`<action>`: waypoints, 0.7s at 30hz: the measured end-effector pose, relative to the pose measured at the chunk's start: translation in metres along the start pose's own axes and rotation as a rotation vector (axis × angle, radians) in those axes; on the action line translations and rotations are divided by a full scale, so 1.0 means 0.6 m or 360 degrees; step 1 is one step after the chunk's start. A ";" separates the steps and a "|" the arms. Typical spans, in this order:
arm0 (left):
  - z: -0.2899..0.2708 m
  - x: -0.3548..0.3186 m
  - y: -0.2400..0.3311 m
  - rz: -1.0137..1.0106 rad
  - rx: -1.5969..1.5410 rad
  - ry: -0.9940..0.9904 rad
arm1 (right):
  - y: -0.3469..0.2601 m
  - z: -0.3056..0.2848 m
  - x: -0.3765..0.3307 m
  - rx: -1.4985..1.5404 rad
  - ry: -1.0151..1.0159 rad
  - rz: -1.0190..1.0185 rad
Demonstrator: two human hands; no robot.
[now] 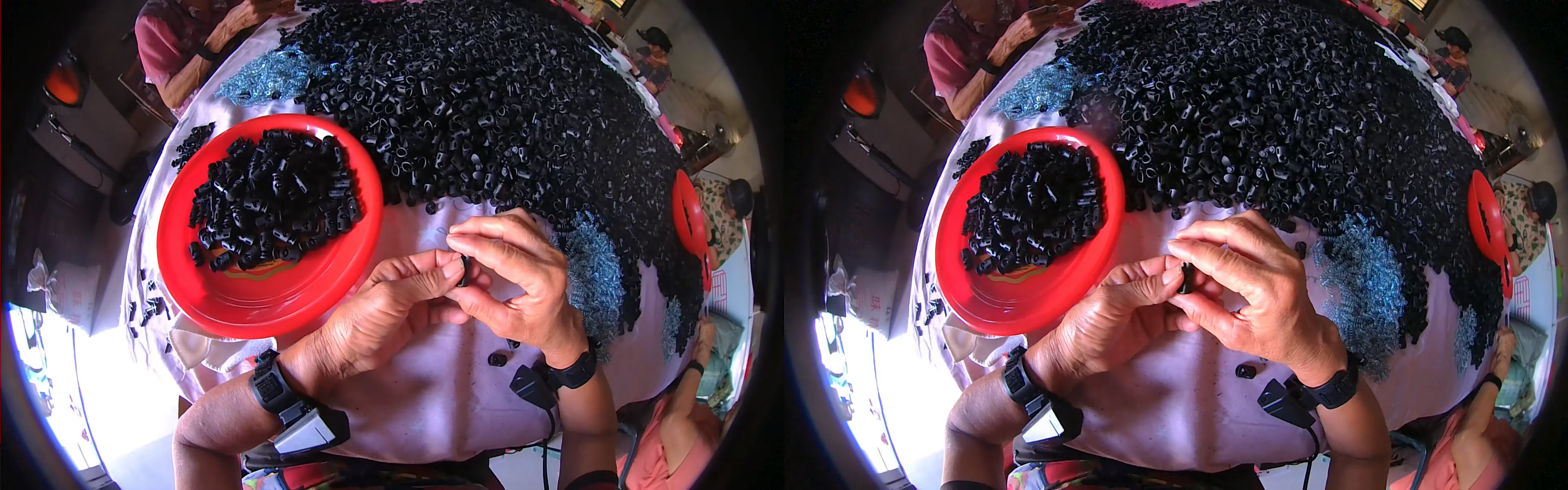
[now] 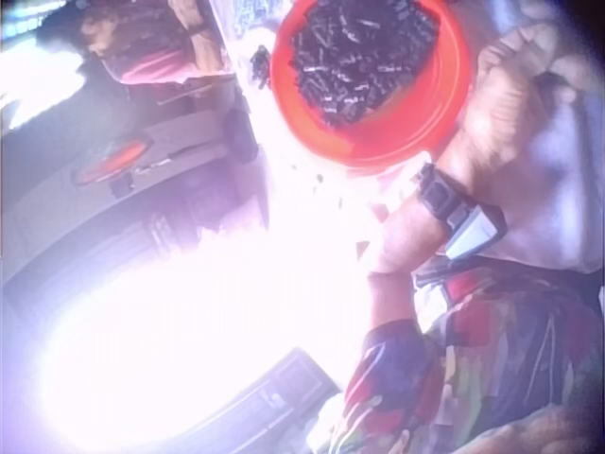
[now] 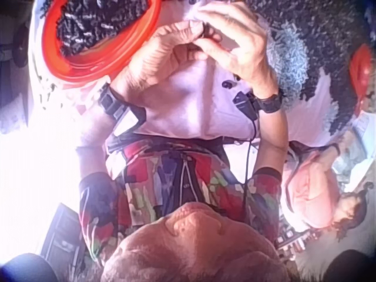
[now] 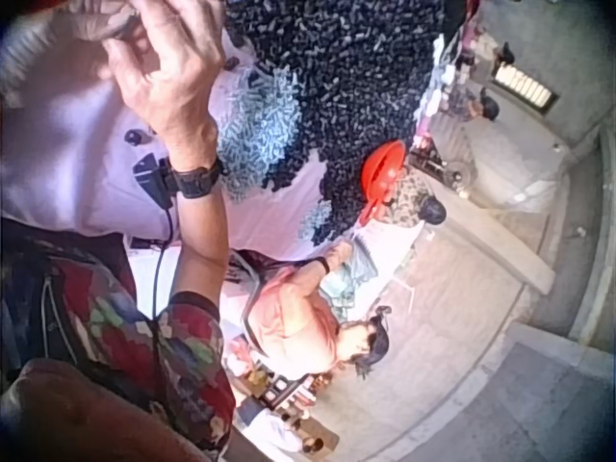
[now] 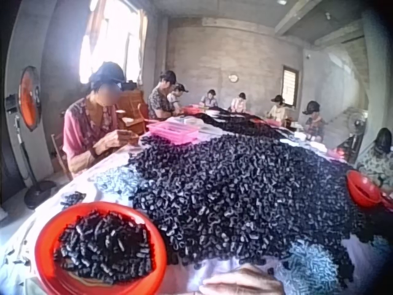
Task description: Manually assembling small black plastic components by joining them together.
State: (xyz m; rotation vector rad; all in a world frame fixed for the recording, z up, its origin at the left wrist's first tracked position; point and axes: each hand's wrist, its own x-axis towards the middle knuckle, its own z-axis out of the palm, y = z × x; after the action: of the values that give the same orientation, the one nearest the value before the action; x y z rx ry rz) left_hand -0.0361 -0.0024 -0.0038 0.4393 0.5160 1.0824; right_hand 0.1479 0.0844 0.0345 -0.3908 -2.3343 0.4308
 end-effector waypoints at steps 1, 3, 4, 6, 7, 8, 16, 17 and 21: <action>-0.002 0.001 -0.001 -0.0004 -0.0032 -0.0031 | -0.001 0.001 -0.001 0.0024 -0.0006 0.0030; -0.003 0.002 0.000 -0.0010 -0.0067 -0.0062 | -0.003 0.001 0.001 0.0036 0.0000 0.0039; -0.002 0.002 0.000 -0.0025 -0.0080 -0.0070 | -0.003 0.002 0.000 0.0048 0.0006 0.0048; -0.004 0.003 -0.001 -0.0040 -0.0094 -0.0079 | -0.003 0.004 -0.003 0.0033 -0.0002 0.0066; -0.007 0.004 -0.004 -0.0028 -0.0127 -0.0054 | -0.005 0.004 -0.003 0.0019 -0.0009 0.0081; -0.009 0.004 -0.006 -0.0017 -0.0160 -0.0028 | -0.005 0.003 -0.002 0.0017 -0.0009 0.0081; -0.007 0.002 -0.007 0.0008 -0.0177 -0.0080 | 0.000 0.000 -0.002 -0.0229 0.0009 -0.0058; -0.007 0.002 -0.007 0.0026 -0.0207 -0.0116 | -0.001 0.000 -0.002 -0.0230 0.0008 -0.0057; 0.014 -0.005 -0.004 -0.0010 0.0018 0.0052 | -0.002 0.003 0.000 -0.0247 0.0005 -0.0061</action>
State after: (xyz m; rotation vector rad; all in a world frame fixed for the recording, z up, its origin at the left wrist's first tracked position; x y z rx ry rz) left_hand -0.0306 -0.0065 0.0022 0.4303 0.5520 1.0826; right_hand 0.1465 0.0828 0.0340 -0.4192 -2.3757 0.2313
